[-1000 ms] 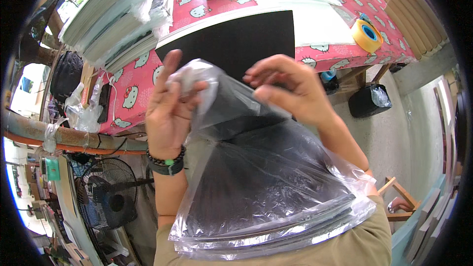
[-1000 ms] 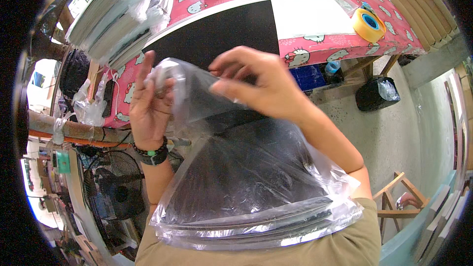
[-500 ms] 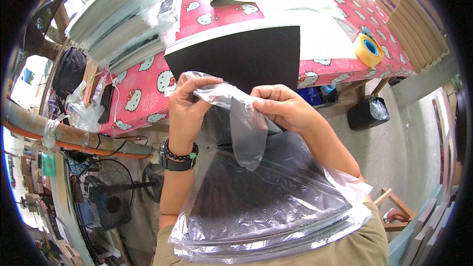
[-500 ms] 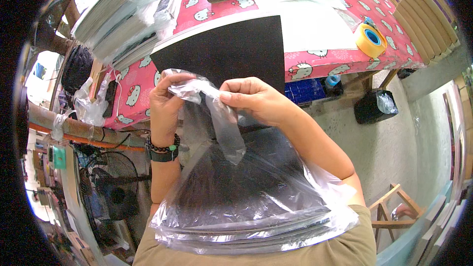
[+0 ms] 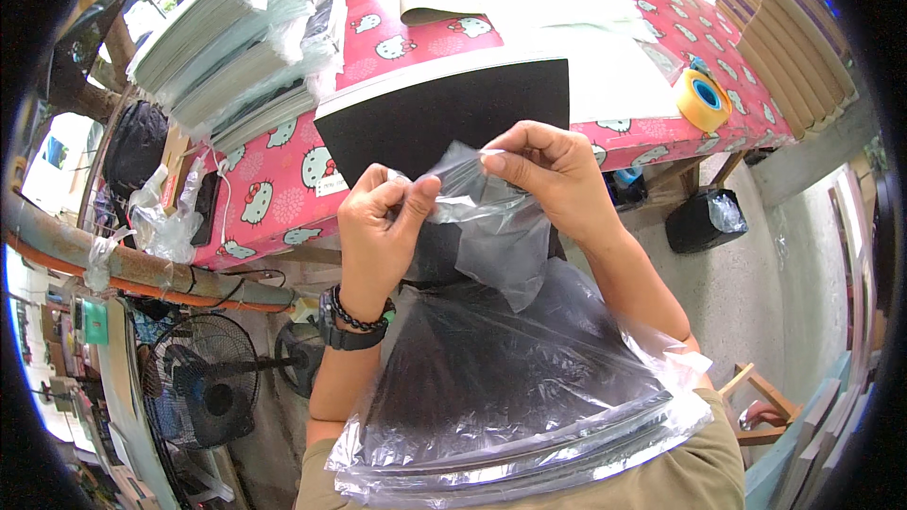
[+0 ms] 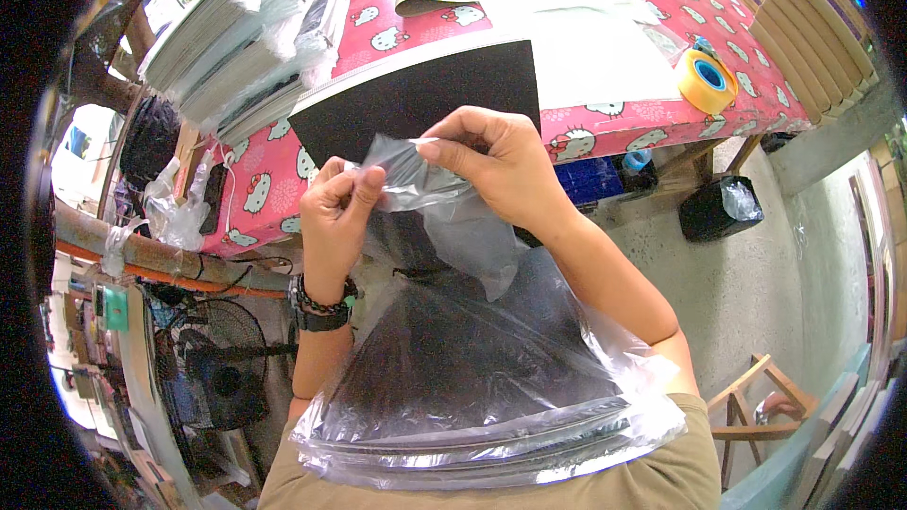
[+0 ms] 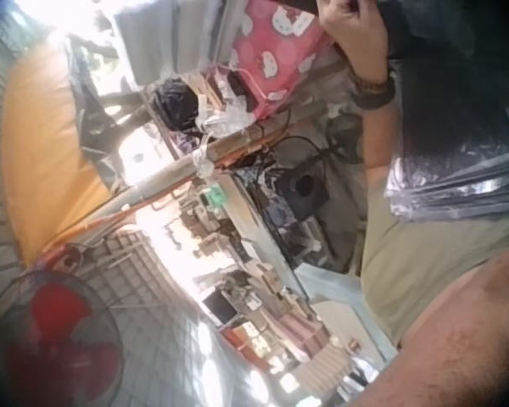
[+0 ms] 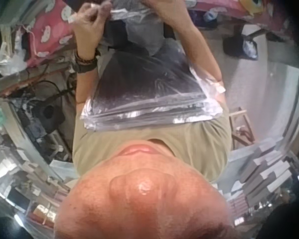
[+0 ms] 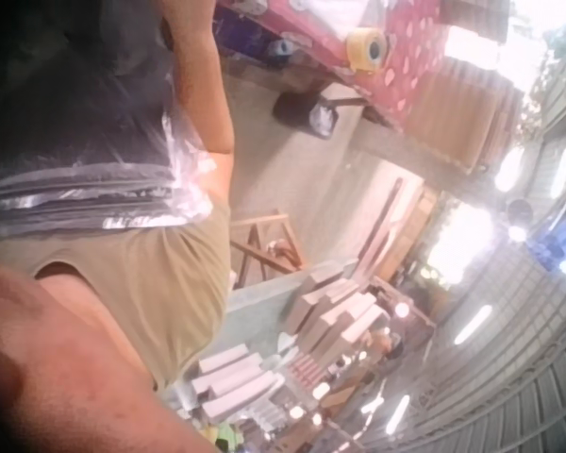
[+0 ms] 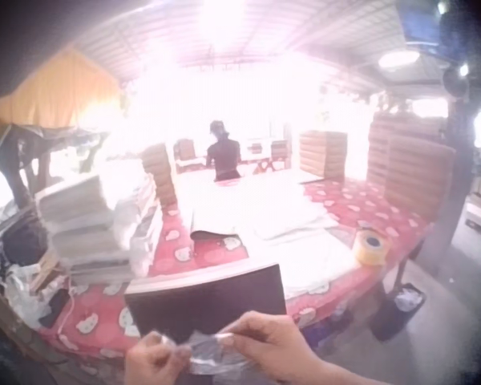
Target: The person places black albums into clear plastic sleeves one by one at a table in a workspace.
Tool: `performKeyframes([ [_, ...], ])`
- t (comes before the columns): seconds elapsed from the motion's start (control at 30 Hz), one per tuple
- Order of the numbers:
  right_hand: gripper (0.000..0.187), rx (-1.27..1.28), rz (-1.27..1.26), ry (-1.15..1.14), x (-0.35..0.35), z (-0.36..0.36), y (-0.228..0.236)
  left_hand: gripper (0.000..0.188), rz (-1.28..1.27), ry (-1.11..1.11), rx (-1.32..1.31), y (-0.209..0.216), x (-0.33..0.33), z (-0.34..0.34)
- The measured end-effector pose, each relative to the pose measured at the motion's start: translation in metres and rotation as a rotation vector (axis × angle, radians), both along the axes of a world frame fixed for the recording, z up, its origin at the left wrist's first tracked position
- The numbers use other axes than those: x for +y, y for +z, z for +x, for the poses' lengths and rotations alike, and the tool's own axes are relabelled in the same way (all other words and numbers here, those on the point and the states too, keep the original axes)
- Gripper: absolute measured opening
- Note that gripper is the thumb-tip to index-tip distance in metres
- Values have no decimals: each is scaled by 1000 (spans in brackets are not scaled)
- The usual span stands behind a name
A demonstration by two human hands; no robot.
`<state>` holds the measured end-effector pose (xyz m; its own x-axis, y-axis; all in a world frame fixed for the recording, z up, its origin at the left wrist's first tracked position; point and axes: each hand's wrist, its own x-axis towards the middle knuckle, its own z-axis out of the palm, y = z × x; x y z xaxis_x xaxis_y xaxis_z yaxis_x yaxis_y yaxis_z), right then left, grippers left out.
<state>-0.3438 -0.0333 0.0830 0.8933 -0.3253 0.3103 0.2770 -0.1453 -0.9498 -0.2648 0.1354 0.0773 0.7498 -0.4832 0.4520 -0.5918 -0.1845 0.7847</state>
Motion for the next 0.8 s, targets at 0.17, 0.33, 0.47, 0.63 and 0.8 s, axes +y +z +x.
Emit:
performKeyframes([
  [0.17, 15, 16, -87, 63, 6, -2, -4, 49, 28, 113, -388, 10, 0, 0],
  [0.33, 21, 2, -255, 76, 13, -3, 2, 29, -198, -420, 241, 5, -9, 4],
  [0.47, 15, -2, -431, -26, 16, -6, 1, 12, -344, -261, 340, 5, -10, -6],
  [0.63, 13, -62, -468, -129, 24, -4, 1, 31, -334, -319, 369, 1, -9, -6],
  [0.8, 15, -6, -537, -80, 26, -8, -1, 12, -321, -297, 467, -2, -9, -10],
])
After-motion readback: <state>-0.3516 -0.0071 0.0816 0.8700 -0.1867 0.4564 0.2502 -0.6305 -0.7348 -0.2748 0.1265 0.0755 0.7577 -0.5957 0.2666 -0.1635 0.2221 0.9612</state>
